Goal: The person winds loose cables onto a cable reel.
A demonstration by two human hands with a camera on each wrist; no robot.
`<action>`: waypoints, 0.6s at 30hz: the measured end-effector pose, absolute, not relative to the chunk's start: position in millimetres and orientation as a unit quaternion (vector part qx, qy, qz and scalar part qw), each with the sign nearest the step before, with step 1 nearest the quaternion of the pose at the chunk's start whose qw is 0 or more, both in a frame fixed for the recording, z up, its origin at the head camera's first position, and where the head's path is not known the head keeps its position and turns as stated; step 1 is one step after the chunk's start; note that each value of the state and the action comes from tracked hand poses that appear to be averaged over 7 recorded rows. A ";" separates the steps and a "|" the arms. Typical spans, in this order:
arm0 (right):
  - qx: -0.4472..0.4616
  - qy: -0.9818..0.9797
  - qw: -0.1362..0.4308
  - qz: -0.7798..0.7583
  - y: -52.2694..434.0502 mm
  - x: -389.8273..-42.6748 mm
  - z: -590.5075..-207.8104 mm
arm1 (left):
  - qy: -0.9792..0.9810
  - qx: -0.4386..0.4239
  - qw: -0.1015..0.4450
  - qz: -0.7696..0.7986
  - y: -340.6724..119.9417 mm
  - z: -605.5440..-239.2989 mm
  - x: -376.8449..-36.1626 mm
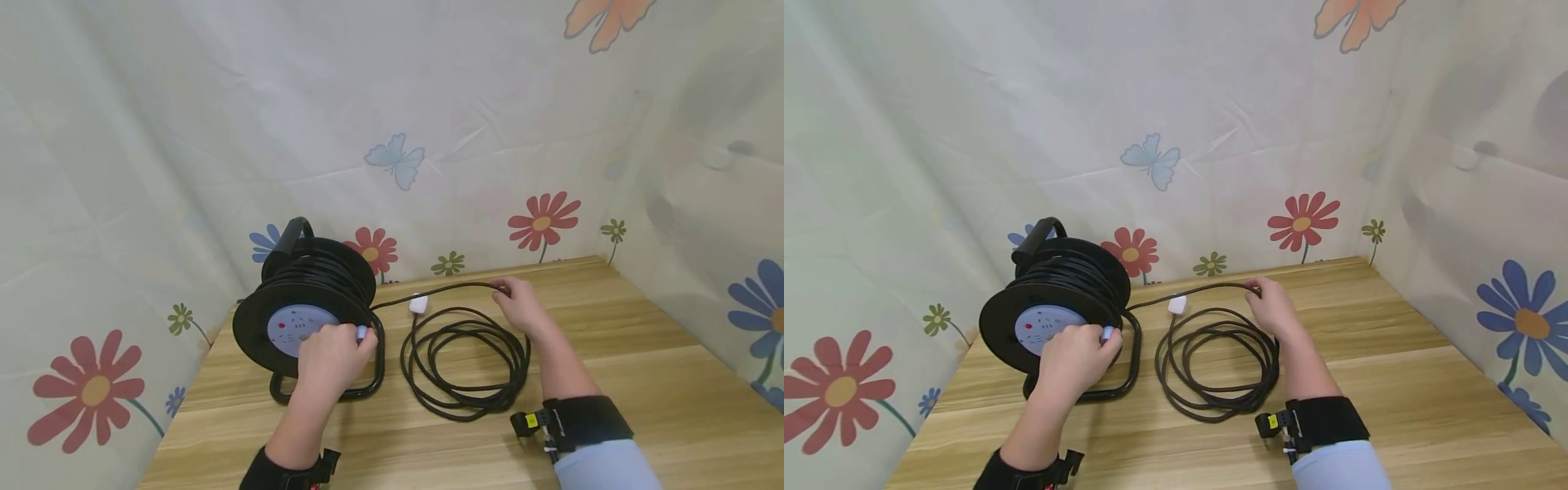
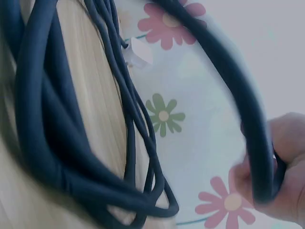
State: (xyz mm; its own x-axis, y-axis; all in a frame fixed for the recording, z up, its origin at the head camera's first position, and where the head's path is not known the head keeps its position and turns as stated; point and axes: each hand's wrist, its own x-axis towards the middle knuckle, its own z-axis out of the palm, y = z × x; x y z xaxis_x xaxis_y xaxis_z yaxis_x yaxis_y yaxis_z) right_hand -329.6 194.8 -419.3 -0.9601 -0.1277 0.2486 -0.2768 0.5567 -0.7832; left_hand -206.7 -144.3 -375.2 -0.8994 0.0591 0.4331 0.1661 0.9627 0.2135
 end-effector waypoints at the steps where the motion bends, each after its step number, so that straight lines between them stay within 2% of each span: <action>1: 0.105 -0.880 0.100 0.453 198.4 -331.3 -420.6 | -0.967 -0.059 0.218 -0.123 -144.7 -375.8 -207.2; 4: 0.060 -0.885 0.156 0.434 210.9 -333.4 -422.3 | -0.967 -0.059 0.218 -0.120 -145.4 -377.0 -207.9; 7: 0.022 -0.885 0.171 0.433 224.9 -332.9 -422.9 | -0.967 -0.057 0.217 -0.121 -145.6 -377.1 -207.9; 14: 0.008 -0.829 0.038 0.558 256.2 -327.9 -418.9 | -0.968 -0.054 0.212 -0.126 -145.5 -377.5 -208.5; 18: 0.030 -0.819 0.017 0.573 265.2 -321.5 -413.6 | -0.969 -0.053 0.206 -0.129 -145.4 -377.6 -208.9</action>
